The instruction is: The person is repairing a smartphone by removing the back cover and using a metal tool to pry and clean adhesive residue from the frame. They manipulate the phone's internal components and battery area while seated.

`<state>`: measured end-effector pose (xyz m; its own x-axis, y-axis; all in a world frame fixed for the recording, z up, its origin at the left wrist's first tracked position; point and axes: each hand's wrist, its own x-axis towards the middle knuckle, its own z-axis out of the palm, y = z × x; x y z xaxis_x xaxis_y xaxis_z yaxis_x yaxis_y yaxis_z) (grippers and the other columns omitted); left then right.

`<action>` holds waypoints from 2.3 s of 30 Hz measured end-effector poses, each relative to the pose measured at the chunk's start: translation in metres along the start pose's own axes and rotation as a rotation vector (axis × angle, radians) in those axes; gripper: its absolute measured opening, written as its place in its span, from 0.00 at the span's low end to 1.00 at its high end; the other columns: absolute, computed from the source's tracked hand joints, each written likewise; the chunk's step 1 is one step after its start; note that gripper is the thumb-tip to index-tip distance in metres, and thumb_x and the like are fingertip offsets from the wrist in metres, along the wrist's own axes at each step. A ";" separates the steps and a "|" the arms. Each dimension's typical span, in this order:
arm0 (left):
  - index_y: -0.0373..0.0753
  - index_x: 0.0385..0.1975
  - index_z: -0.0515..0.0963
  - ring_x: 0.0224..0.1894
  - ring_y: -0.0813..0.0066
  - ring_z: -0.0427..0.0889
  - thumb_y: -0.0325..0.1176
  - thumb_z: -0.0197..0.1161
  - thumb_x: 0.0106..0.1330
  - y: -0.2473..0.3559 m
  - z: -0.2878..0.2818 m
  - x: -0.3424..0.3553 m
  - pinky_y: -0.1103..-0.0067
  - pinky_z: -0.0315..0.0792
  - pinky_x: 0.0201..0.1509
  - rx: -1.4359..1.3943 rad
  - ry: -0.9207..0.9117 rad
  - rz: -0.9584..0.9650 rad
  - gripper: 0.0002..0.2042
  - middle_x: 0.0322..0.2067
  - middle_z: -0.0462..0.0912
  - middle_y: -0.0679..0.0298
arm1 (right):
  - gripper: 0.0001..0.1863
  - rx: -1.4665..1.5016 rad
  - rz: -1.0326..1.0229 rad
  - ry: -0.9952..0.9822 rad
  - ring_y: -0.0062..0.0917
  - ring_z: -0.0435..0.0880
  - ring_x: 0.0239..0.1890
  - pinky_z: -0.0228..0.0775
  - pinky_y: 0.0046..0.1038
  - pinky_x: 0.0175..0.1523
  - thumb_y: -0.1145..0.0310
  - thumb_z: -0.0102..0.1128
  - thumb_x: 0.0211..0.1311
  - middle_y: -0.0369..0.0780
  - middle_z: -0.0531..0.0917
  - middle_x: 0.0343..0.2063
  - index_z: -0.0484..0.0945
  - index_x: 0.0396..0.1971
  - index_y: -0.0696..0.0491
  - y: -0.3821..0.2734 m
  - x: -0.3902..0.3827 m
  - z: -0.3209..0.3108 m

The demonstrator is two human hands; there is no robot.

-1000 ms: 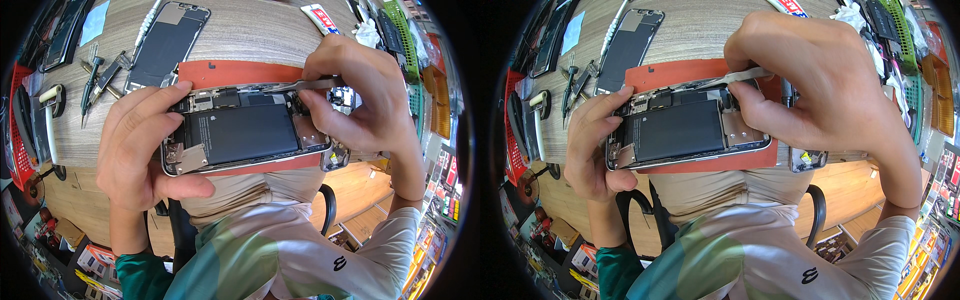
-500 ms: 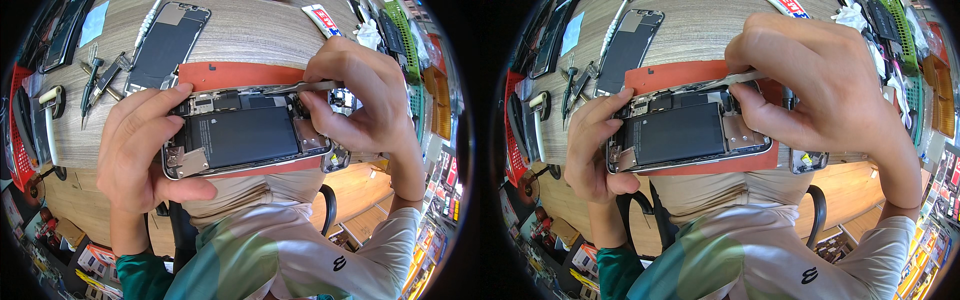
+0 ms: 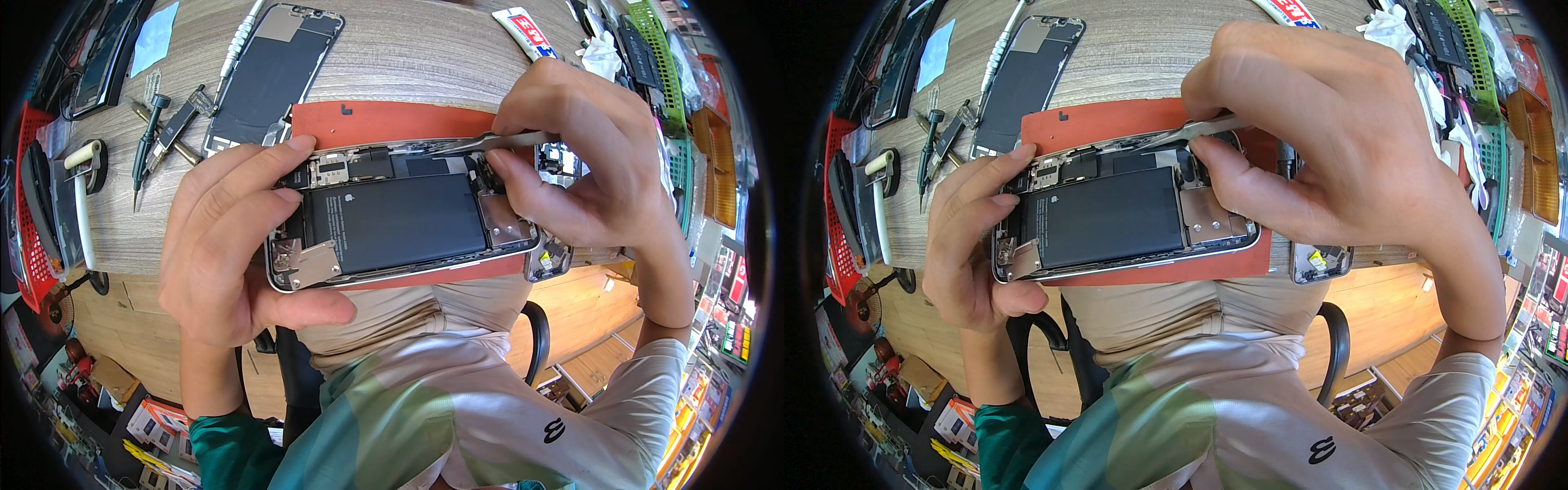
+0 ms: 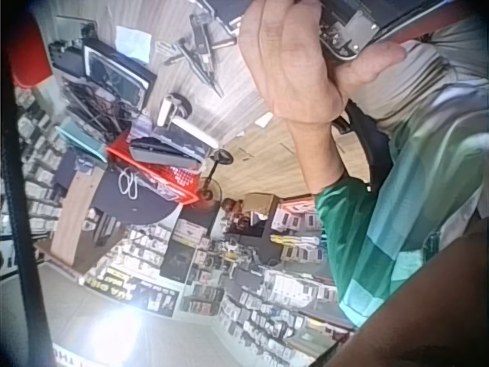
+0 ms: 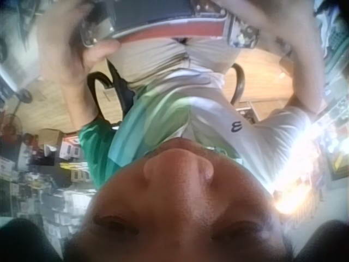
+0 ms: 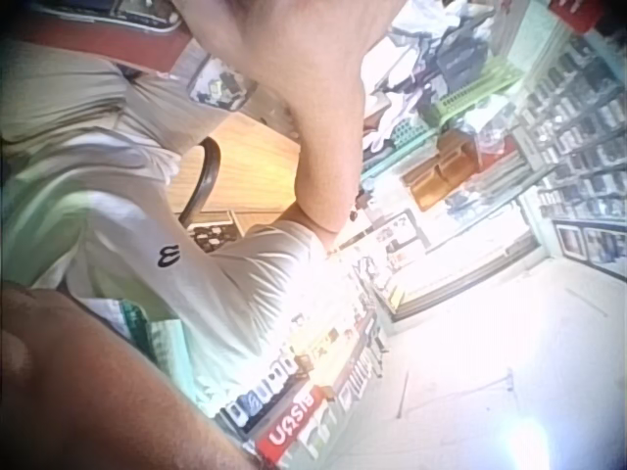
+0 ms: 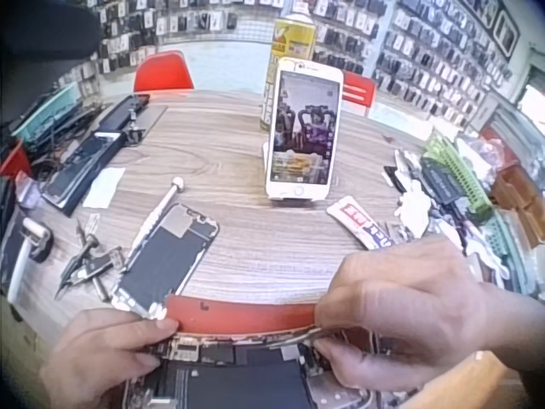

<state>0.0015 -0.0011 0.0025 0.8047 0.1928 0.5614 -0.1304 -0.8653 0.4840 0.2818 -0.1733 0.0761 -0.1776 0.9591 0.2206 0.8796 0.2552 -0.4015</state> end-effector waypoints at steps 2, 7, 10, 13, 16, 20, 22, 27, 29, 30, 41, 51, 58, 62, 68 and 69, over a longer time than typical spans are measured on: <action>0.28 0.49 0.75 0.50 0.44 0.85 0.69 0.64 0.66 0.000 0.001 -0.001 0.56 0.77 0.60 -0.007 0.005 0.001 0.40 0.49 0.88 0.35 | 0.13 0.006 0.035 0.001 0.33 0.84 0.27 0.75 0.31 0.33 0.82 0.71 0.51 0.43 0.84 0.29 0.81 0.38 0.60 -0.002 0.000 0.001; 0.28 0.49 0.75 0.50 0.44 0.85 0.69 0.64 0.66 -0.001 0.001 -0.001 0.57 0.77 0.60 -0.002 0.007 0.005 0.40 0.50 0.88 0.35 | 0.14 0.040 0.096 0.015 0.32 0.84 0.28 0.75 0.30 0.34 0.82 0.71 0.52 0.43 0.84 0.29 0.82 0.40 0.61 -0.004 -0.002 0.003; 0.28 0.48 0.75 0.50 0.44 0.85 0.69 0.64 0.66 -0.001 0.001 -0.001 0.57 0.77 0.61 -0.008 0.015 0.008 0.40 0.50 0.88 0.35 | 0.13 0.049 0.115 0.000 0.31 0.84 0.29 0.75 0.29 0.34 0.82 0.70 0.54 0.43 0.84 0.30 0.83 0.41 0.61 -0.005 -0.002 0.002; 0.28 0.48 0.75 0.50 0.44 0.85 0.69 0.65 0.66 -0.001 0.001 0.000 0.57 0.77 0.61 -0.008 0.012 0.007 0.40 0.50 0.88 0.35 | 0.11 0.060 0.111 -0.010 0.31 0.83 0.28 0.74 0.29 0.34 0.82 0.69 0.56 0.43 0.84 0.30 0.84 0.41 0.61 -0.005 -0.002 0.001; 0.28 0.48 0.75 0.50 0.44 0.85 0.69 0.65 0.66 -0.001 0.001 0.000 0.57 0.77 0.61 -0.009 0.009 0.006 0.39 0.50 0.88 0.35 | 0.11 0.065 0.109 -0.013 0.31 0.83 0.28 0.74 0.29 0.34 0.82 0.68 0.56 0.43 0.84 0.30 0.84 0.40 0.61 -0.005 -0.003 0.001; 0.28 0.47 0.75 0.50 0.44 0.86 0.69 0.65 0.66 -0.002 0.002 0.000 0.57 0.77 0.60 -0.012 0.017 0.012 0.39 0.49 0.88 0.35 | 0.11 0.054 0.096 -0.005 0.31 0.84 0.28 0.74 0.29 0.33 0.82 0.69 0.56 0.43 0.84 0.30 0.84 0.40 0.61 -0.004 -0.004 0.002; 0.28 0.47 0.75 0.50 0.44 0.86 0.69 0.65 0.66 -0.001 0.002 0.000 0.57 0.77 0.60 -0.009 0.020 0.011 0.39 0.49 0.88 0.35 | 0.11 0.045 0.087 -0.008 0.31 0.84 0.28 0.74 0.29 0.33 0.81 0.69 0.56 0.43 0.84 0.30 0.84 0.40 0.61 -0.004 -0.003 0.002; 0.28 0.46 0.75 0.49 0.44 0.86 0.69 0.65 0.66 -0.002 0.002 0.000 0.57 0.77 0.60 -0.010 0.019 0.011 0.39 0.49 0.88 0.35 | 0.11 0.047 0.072 -0.010 0.31 0.84 0.28 0.74 0.29 0.33 0.81 0.69 0.56 0.43 0.84 0.30 0.84 0.40 0.62 -0.004 -0.003 0.001; 0.29 0.46 0.75 0.49 0.43 0.86 0.69 0.65 0.66 0.000 0.001 0.000 0.57 0.77 0.60 -0.007 0.009 0.001 0.39 0.49 0.88 0.35 | 0.11 0.049 0.074 -0.006 0.31 0.84 0.28 0.74 0.30 0.33 0.81 0.69 0.56 0.43 0.84 0.30 0.84 0.40 0.62 -0.004 -0.003 0.002; 0.29 0.46 0.75 0.49 0.43 0.86 0.69 0.65 0.66 0.000 0.001 0.000 0.57 0.77 0.60 -0.009 0.010 0.002 0.39 0.49 0.88 0.35 | 0.11 0.049 0.076 -0.005 0.31 0.84 0.28 0.74 0.30 0.33 0.81 0.69 0.56 0.43 0.84 0.30 0.84 0.40 0.62 -0.004 -0.003 0.002; 0.29 0.47 0.74 0.49 0.43 0.85 0.69 0.65 0.66 -0.003 0.002 -0.002 0.57 0.77 0.59 -0.009 0.018 0.022 0.39 0.49 0.88 0.35 | 0.09 0.147 0.079 -0.047 0.36 0.83 0.31 0.74 0.32 0.37 0.74 0.68 0.60 0.44 0.83 0.31 0.84 0.39 0.61 -0.001 0.012 -0.006; 0.29 0.47 0.74 0.50 0.43 0.85 0.68 0.67 0.65 -0.001 0.000 0.001 0.57 0.77 0.60 -0.011 -0.010 0.010 0.38 0.50 0.88 0.34 | 0.08 0.141 0.120 -0.064 0.36 0.82 0.31 0.73 0.32 0.38 0.74 0.68 0.61 0.44 0.83 0.31 0.84 0.37 0.61 -0.006 0.014 -0.008; 0.30 0.47 0.74 0.51 0.43 0.85 0.67 0.69 0.64 0.000 0.001 0.000 0.57 0.77 0.60 -0.025 0.001 -0.003 0.38 0.51 0.88 0.35 | 0.08 0.114 0.135 -0.040 0.35 0.83 0.31 0.73 0.32 0.37 0.76 0.68 0.60 0.43 0.84 0.31 0.83 0.38 0.61 -0.002 0.000 -0.004; 0.30 0.47 0.74 0.51 0.43 0.85 0.67 0.69 0.63 0.000 0.002 0.000 0.58 0.77 0.61 -0.028 0.003 -0.006 0.38 0.51 0.88 0.34 | 0.08 0.107 0.123 -0.032 0.35 0.83 0.30 0.74 0.32 0.37 0.76 0.69 0.60 0.44 0.84 0.31 0.84 0.39 0.60 -0.001 -0.002 -0.002; 0.30 0.47 0.74 0.51 0.43 0.85 0.67 0.69 0.63 -0.001 0.001 0.001 0.58 0.77 0.61 -0.032 -0.002 0.004 0.38 0.51 0.88 0.35 | 0.09 0.107 0.104 -0.027 0.35 0.83 0.30 0.74 0.32 0.36 0.77 0.69 0.60 0.44 0.84 0.31 0.83 0.40 0.60 -0.001 -0.002 -0.001; 0.30 0.47 0.75 0.51 0.43 0.85 0.67 0.69 0.63 -0.001 0.001 0.001 0.58 0.77 0.61 -0.033 -0.001 0.003 0.38 0.51 0.88 0.35 | 0.09 0.108 0.102 -0.025 0.35 0.83 0.30 0.74 0.32 0.36 0.77 0.69 0.60 0.44 0.84 0.31 0.83 0.40 0.60 -0.001 -0.002 -0.001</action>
<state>0.0028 -0.0003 0.0019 0.8052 0.1900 0.5618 -0.1512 -0.8502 0.5042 0.2820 -0.1759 0.0767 -0.1018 0.9832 0.1517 0.8415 0.1664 -0.5140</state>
